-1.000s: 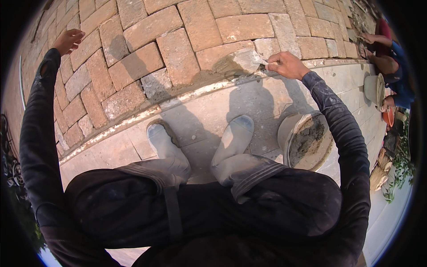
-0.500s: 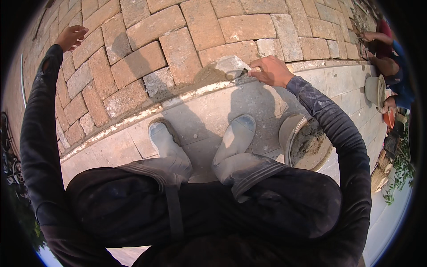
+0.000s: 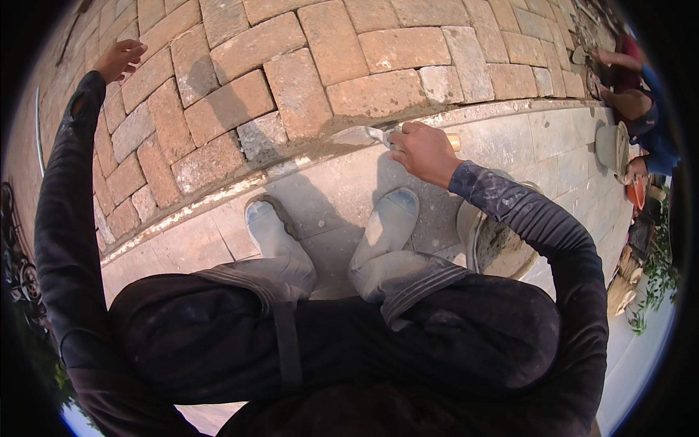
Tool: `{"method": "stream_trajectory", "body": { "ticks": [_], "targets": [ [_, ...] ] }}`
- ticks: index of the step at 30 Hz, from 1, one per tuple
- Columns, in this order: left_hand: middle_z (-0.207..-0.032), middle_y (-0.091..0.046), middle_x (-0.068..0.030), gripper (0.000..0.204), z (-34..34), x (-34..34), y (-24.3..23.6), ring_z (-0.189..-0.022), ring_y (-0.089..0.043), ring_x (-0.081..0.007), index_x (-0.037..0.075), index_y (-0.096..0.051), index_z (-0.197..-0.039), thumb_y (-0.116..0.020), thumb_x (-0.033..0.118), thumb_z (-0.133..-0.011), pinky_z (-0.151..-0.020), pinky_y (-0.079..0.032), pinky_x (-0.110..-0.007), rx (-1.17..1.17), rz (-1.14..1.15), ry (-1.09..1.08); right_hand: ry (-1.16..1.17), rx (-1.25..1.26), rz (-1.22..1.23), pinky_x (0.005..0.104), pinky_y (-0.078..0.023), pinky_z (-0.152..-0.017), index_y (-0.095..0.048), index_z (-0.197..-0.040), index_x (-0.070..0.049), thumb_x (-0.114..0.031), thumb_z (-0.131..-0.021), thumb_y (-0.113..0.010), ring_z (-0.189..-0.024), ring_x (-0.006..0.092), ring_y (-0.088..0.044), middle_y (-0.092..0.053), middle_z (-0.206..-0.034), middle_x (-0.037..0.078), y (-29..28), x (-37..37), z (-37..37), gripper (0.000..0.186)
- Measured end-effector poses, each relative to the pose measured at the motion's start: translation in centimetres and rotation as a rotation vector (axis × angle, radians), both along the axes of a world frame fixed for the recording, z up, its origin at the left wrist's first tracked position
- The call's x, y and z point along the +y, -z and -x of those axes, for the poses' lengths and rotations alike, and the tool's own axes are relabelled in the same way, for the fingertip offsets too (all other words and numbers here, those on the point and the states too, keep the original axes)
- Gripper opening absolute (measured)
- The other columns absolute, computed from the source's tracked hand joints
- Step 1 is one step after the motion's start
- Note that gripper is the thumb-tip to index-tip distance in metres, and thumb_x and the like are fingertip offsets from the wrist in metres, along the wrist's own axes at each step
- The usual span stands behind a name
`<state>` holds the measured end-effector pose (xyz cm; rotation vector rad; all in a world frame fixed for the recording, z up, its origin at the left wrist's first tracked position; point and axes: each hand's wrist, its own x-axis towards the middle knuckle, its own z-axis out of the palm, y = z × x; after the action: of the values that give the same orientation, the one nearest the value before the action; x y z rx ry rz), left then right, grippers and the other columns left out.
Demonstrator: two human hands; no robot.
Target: The person applies cement grout into the gaps between red brick pavers using a trowel. They scoop grout from a white bucket and spread it along the joints, smoothing the surface. Another person works nearby in the background.
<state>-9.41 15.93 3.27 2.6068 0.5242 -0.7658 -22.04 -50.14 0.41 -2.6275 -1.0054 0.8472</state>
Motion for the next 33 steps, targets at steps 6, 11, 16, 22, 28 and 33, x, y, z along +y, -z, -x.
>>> {"method": "stream_trajectory", "body": {
  "ticks": [6, 11, 16, 22, 28, 33],
  "targets": [
    [-0.101, -0.064, -0.0008, 0.055, 1.2, 1.5, 0.2, -0.079, -0.062, -0.0115, 0.015, -0.065, -0.128, -0.064, 0.058, -0.095, -0.063, -0.049, -0.031, 0.002, -0.033, -0.024, -0.003, -0.084, 0.017, 0.0483, -0.053, -0.083, -0.066, -0.105, -0.005, -0.024, -0.089, -0.071, -0.105, 0.0348, -0.062, -0.063, -0.106, 0.015, 0.4, -0.4, 1.7, 0.025],
    [-0.105, -0.065, -0.0024, 0.057, 0.8, 1.3, 0.0, -0.081, -0.062, -0.0128, 0.014, -0.064, -0.131, -0.064, 0.059, -0.094, -0.065, -0.05, -0.033, 0.031, -0.029, -0.016, -0.014, -0.146, 0.012, 0.0483, -0.053, -0.083, -0.067, -0.106, -0.006, -0.022, -0.089, -0.071, -0.104, 0.0339, -0.062, -0.062, -0.106, 0.014, 0.3, -1.2, 0.7, 0.024],
    [-0.105, -0.065, -0.0015, 0.057, -1.0, -0.3, -0.6, -0.082, -0.063, -0.0118, 0.016, -0.064, -0.131, -0.063, 0.059, -0.095, -0.066, -0.05, -0.032, 0.005, 0.01, 0.017, 0.019, -0.24, 0.022, 0.0471, -0.05, -0.084, -0.07, -0.11, -0.007, -0.021, -0.088, -0.072, -0.099, 0.0348, -0.062, -0.062, -0.103, 0.014, 0.7, -6.1, -2.3, 0.026],
    [-0.104, -0.065, 0.0001, 0.055, -1.8, -1.3, -0.7, -0.082, -0.063, -0.0106, 0.017, -0.064, -0.131, -0.063, 0.058, -0.095, -0.067, -0.049, -0.031, -0.026, -0.016, 0.026, 0.076, -0.317, 0.086, 0.047, -0.049, -0.082, -0.072, -0.106, -0.006, -0.021, -0.086, -0.075, -0.096, 0.0349, -0.062, -0.062, -0.096, 0.014, -0.9, -12.2, -4.7, 0.025],
    [-0.106, -0.064, -0.0003, 0.054, -2.4, -1.9, -0.9, -0.082, -0.063, -0.0107, 0.017, -0.064, -0.131, -0.062, 0.058, -0.095, -0.067, -0.05, -0.031, -0.01, -0.003, 0.03, 0.127, -0.294, 0.049, 0.0465, -0.049, -0.081, -0.073, -0.104, -0.007, -0.022, -0.085, -0.076, -0.093, 0.0351, -0.062, -0.062, -0.092, 0.013, -2.1, -15.1, -4.7, 0.025],
    [-0.106, -0.064, -0.0006, 0.053, -2.7, -2.9, -1.1, -0.081, -0.062, -0.0107, 0.016, -0.064, -0.131, -0.062, 0.057, -0.096, -0.066, -0.049, -0.031, -0.022, -0.01, 0.038, 0.064, -0.243, 0.03, 0.0466, -0.048, -0.082, -0.073, -0.103, -0.008, -0.025, -0.085, -0.075, -0.095, 0.034, -0.063, -0.063, -0.093, 0.013, -1.8, -10.8, -2.9, 0.025]
  ]
}}
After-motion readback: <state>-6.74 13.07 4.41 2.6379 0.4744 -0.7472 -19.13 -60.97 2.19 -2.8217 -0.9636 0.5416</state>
